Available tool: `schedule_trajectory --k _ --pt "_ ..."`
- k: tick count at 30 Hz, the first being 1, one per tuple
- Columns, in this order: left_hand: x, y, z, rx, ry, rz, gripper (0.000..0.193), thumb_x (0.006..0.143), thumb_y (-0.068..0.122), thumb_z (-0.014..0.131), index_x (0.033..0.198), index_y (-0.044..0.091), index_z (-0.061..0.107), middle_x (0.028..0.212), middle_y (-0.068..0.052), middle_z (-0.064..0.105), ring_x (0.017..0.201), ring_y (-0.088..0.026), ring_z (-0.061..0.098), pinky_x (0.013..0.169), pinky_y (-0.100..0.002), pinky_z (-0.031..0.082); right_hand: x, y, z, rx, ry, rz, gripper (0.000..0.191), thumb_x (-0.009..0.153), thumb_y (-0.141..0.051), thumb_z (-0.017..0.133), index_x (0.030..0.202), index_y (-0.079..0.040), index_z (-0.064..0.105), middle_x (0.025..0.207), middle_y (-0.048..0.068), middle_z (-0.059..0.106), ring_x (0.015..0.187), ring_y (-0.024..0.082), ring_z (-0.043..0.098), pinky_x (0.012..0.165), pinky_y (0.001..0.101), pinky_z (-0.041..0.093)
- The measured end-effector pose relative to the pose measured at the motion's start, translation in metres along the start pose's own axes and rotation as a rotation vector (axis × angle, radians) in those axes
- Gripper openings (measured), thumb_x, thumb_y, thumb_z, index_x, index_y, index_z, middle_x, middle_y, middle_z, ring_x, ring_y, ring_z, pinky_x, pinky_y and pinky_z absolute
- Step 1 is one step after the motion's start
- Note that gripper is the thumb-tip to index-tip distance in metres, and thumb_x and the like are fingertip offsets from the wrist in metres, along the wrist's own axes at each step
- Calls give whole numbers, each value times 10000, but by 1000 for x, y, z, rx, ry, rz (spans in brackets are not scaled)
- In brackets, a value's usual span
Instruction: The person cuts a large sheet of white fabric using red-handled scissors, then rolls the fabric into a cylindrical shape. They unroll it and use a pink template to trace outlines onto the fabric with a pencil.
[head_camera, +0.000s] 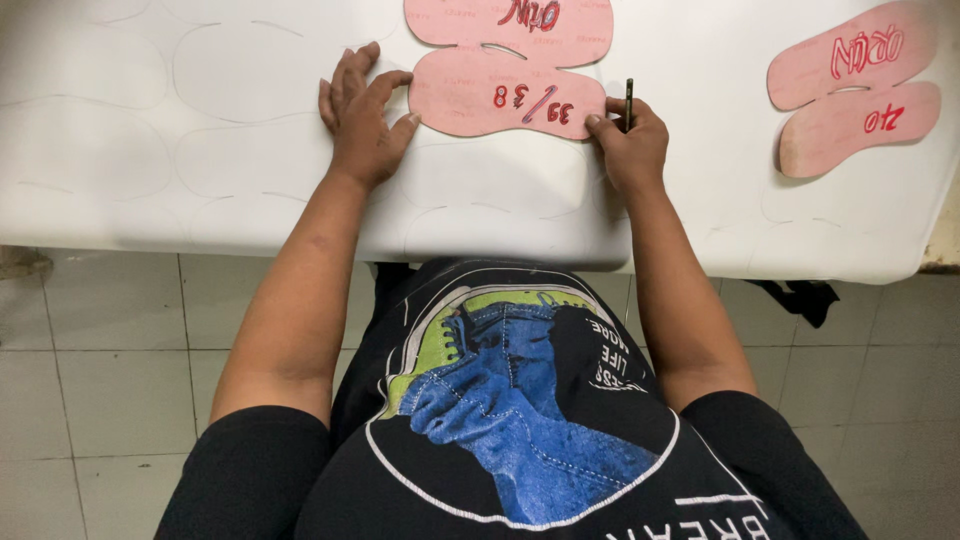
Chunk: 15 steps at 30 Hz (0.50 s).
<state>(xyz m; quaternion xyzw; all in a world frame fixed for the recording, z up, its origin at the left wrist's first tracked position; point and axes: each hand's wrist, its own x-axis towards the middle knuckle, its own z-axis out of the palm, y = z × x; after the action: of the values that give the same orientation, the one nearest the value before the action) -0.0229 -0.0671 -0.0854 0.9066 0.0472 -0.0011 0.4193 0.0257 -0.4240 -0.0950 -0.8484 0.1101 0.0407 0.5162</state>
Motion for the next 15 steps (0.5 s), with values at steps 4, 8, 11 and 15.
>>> schedule_trajectory --k 4,8,11,15 --pt "0 -2 1 -2 4 25 376 885 235 759 1254 225 689 1648 -112 320 1577 -321 94 1233 -549 -85 0 2 -1 46 -22 3 252 891 -123 804 1097 -5 720 801 0 699 660 56 614 607 219 516" --pt "0 -5 3 -10 -5 25 382 875 238 763 1249 223 687 1649 -115 322 1577 -331 92 1229 -553 -88 0 3 -4 21 -26 -17 251 899 -110 801 1108 3 720 802 1 702 666 57 624 610 219 520" --pt "1 -5 4 -17 -6 25 382 867 240 765 1241 231 690 1656 -113 322 1581 -329 90 1235 -550 -87 -2 1 -4 -5 -27 -5 258 903 -119 795 1118 3 718 788 0 691 647 59 612 593 224 508" --pt "2 -3 4 -23 -17 15 381 857 239 767 1231 234 695 1656 -111 325 1581 -326 82 1236 -553 -93 -4 -3 -5 -40 -36 18 272 906 -138 787 1124 5 708 770 -1 684 624 63 603 580 230 499"
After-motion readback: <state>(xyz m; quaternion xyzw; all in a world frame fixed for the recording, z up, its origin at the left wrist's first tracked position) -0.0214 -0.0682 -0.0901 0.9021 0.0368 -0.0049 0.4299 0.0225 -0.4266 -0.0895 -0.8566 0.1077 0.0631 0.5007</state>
